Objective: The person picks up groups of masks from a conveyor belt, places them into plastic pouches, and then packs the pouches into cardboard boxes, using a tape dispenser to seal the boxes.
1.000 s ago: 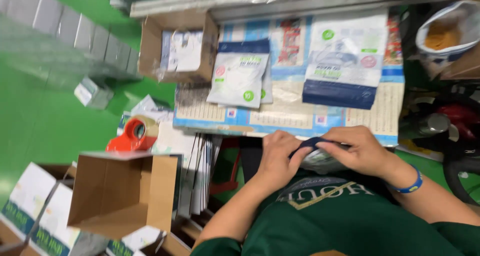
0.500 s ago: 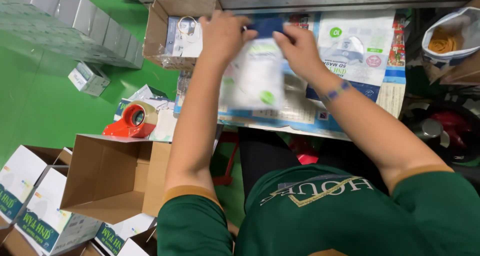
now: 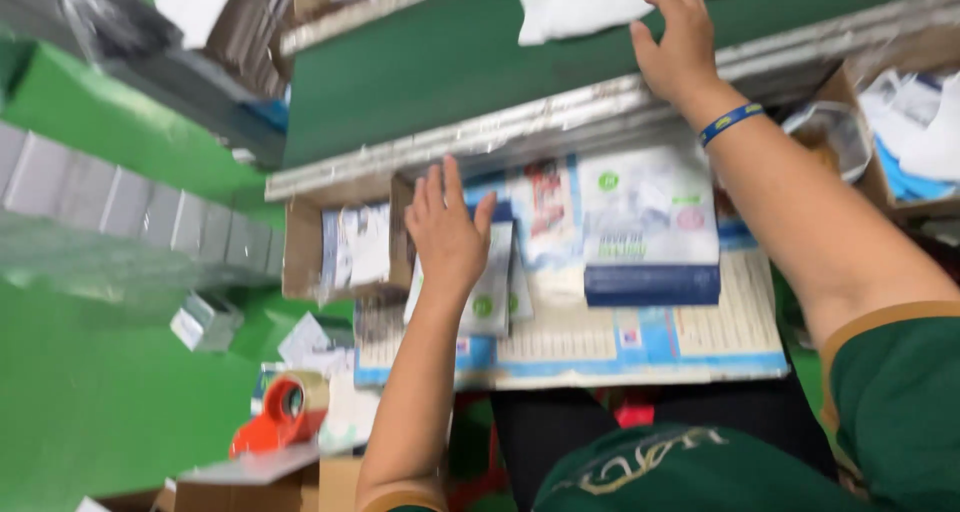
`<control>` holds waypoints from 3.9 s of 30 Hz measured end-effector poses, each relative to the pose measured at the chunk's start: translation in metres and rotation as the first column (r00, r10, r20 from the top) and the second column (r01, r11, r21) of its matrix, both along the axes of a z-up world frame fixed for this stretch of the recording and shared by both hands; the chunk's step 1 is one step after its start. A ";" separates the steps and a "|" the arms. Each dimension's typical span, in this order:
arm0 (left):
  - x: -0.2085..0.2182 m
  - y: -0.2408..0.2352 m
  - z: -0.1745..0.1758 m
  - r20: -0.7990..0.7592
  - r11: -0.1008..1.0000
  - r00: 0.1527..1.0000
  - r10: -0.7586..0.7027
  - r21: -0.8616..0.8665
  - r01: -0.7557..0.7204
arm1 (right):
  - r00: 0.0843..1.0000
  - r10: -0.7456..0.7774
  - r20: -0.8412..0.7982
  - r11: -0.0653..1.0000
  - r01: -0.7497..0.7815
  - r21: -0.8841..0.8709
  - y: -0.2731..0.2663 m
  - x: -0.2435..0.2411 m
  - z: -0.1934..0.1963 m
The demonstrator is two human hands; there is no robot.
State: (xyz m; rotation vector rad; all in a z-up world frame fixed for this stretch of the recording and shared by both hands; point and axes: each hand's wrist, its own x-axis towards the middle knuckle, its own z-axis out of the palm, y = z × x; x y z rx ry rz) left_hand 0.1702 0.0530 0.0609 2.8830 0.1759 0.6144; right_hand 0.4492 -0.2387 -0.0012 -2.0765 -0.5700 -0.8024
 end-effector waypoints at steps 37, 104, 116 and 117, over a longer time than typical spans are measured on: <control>-0.137 -0.083 -0.082 0.019 0.748 0.887 -0.460 -0.531 0.399 | 0.385 0.500 -0.775 0.783 -0.585 0.214 -0.028 -0.336 -0.031; -0.099 -0.076 -0.060 -0.090 0.330 0.894 -0.440 -0.942 0.067 | 0.954 0.222 -0.203 0.893 -0.282 -0.350 0.020 -0.378 0.053; -0.202 -0.143 -0.182 0.210 -0.512 0.739 -0.640 -0.833 -0.207 | 0.332 0.753 -0.568 0.401 -0.916 -0.005 0.000 -0.418 0.069; -0.220 -0.153 -0.156 0.047 -0.052 0.639 -0.768 -0.999 0.011 | 0.317 0.795 -0.516 0.366 -0.930 -0.007 -0.006 -0.412 0.085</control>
